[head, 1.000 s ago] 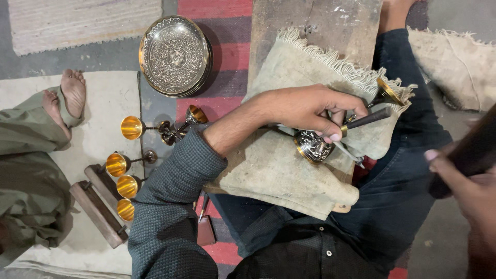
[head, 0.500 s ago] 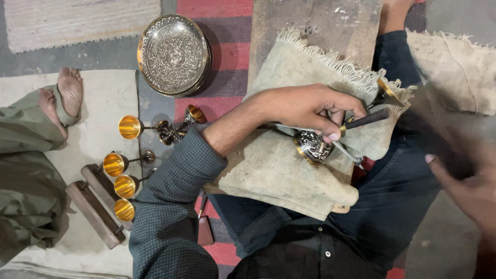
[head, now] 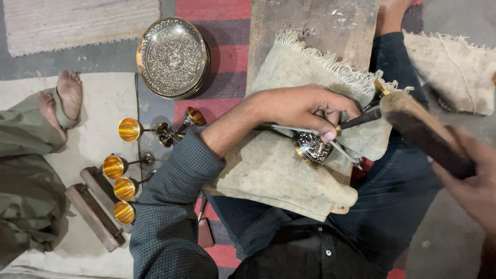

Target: The person sits on the floor holding a chisel against a brass bell-shaped object resting on a cloth cushion and repeatedly strikes the chisel with a wooden mallet to emboss a decorative pattern, repositioning the piece between strikes.

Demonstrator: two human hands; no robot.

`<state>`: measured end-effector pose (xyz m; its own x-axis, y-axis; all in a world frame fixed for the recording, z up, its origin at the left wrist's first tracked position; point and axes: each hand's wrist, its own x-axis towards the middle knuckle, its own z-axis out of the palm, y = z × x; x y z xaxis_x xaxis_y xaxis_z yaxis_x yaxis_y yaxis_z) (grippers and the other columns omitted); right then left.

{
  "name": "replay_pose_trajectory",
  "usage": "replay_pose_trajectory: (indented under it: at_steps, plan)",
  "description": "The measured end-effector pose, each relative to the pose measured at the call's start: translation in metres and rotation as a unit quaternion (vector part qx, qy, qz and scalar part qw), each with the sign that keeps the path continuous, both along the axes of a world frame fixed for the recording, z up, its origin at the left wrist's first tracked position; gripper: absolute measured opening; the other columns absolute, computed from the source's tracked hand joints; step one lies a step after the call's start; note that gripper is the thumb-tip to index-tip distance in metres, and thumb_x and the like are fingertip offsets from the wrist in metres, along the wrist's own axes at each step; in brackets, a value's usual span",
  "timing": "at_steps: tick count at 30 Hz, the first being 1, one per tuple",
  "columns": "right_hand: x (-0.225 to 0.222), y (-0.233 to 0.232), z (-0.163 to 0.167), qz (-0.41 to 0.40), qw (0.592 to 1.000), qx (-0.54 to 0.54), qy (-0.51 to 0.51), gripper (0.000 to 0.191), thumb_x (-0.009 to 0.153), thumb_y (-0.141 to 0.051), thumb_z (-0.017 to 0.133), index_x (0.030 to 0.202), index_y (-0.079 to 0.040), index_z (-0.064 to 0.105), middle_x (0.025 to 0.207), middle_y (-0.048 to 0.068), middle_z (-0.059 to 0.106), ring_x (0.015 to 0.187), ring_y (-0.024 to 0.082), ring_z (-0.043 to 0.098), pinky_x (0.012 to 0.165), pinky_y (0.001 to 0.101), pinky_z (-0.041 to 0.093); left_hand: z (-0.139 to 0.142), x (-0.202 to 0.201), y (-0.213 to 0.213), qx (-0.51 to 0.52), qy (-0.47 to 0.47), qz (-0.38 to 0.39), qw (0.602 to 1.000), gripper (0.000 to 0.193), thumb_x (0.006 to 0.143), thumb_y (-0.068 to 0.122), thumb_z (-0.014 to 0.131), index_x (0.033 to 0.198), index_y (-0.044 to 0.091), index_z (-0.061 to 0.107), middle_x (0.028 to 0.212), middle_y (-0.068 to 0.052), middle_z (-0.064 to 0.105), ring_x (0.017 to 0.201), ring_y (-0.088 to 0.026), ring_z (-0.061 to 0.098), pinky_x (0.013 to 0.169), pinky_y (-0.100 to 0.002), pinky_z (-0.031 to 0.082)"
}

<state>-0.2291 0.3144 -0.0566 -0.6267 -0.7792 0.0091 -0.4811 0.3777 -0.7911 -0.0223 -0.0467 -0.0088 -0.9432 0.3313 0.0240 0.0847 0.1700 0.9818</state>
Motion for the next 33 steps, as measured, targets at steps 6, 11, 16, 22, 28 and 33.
replay_pose_trajectory:
  at_steps: [6, 11, 16, 22, 28, 33]
  plan:
    - [0.0, 0.012, 0.0, 0.024, 0.98, 0.139, 0.139, 0.035, 0.097, -0.011, 0.075, 0.126, 0.004, 0.061, 0.101, 0.018, 0.067, 0.087, 0.024, 0.07, 0.077, 0.0326, 0.056, 0.0, 0.003, -0.001, 0.054, 0.0, -0.026, 0.998, 0.042, 0.104, 0.012, 0.07, 0.144, 0.01, 0.057, 0.089, 0.001, 0.073, 0.088, -0.007, 0.069, 0.085, -0.03, 0.055]
    - [0.011, 0.02, 0.003, -0.039, 0.99, 0.129, 0.037, 0.023, 0.104, -0.017, 0.074, 0.112, 0.0, 0.062, 0.091, 0.015, 0.068, 0.08, 0.024, 0.069, 0.077, 0.0327, 0.056, -0.001, 0.007, -0.002, 0.04, 0.02, -0.012, 0.999, 0.041, 0.104, 0.013, 0.07, 0.142, 0.01, 0.058, 0.091, 0.001, 0.072, 0.089, -0.008, 0.069, 0.085, -0.03, 0.055]
    - [0.042, 0.055, -0.001, 0.048, 0.926, 0.3, 0.222, 0.07, 0.081, -0.021, 0.086, 0.145, -0.005, 0.063, 0.097, 0.016, 0.075, 0.084, 0.032, 0.074, 0.071, 0.0399, 0.059, 0.002, 0.017, -0.003, 0.016, 0.08, 0.065, 0.995, 0.03, 0.108, 0.019, 0.069, 0.136, 0.011, 0.063, 0.102, -0.001, 0.069, 0.099, -0.013, 0.069, 0.092, -0.031, 0.057]
    - [0.102, 0.135, -0.059, -0.12, 0.904, 0.403, -0.076, 0.075, 0.08, -0.03, 0.085, 0.142, -0.001, 0.055, 0.096, 0.021, 0.075, 0.08, 0.033, 0.079, 0.078, 0.0462, 0.064, 0.031, 0.083, -0.013, -0.099, 0.109, 0.232, 0.961, 0.031, 0.106, 0.032, 0.067, 0.13, 0.013, 0.063, 0.098, 0.001, 0.067, 0.092, -0.013, 0.069, 0.082, -0.031, 0.057]
    - [0.136, 0.106, -0.043, 0.061, 0.958, 0.277, 0.045, 0.046, 0.085, -0.029, 0.076, 0.129, -0.019, 0.067, 0.107, 0.013, 0.073, 0.098, 0.031, 0.072, 0.082, 0.0395, 0.058, 0.062, 0.13, 0.026, -0.175, 0.02, 0.313, 0.933, 0.034, 0.101, 0.027, 0.065, 0.131, 0.012, 0.06, 0.093, -0.009, 0.071, 0.081, -0.024, 0.072, 0.07, -0.037, 0.054]
    - [0.153, -0.035, 0.028, 0.005, 0.987, 0.055, 0.148, 0.048, 0.098, -0.037, 0.069, 0.136, -0.01, 0.062, 0.101, 0.015, 0.072, 0.091, 0.034, 0.072, 0.078, 0.0437, 0.056, 0.05, 0.115, 0.07, -0.37, 0.006, 0.389, 0.843, 0.025, 0.098, 0.021, 0.06, 0.123, 0.015, 0.06, 0.088, -0.014, 0.072, 0.086, -0.039, 0.07, 0.072, -0.052, 0.049]
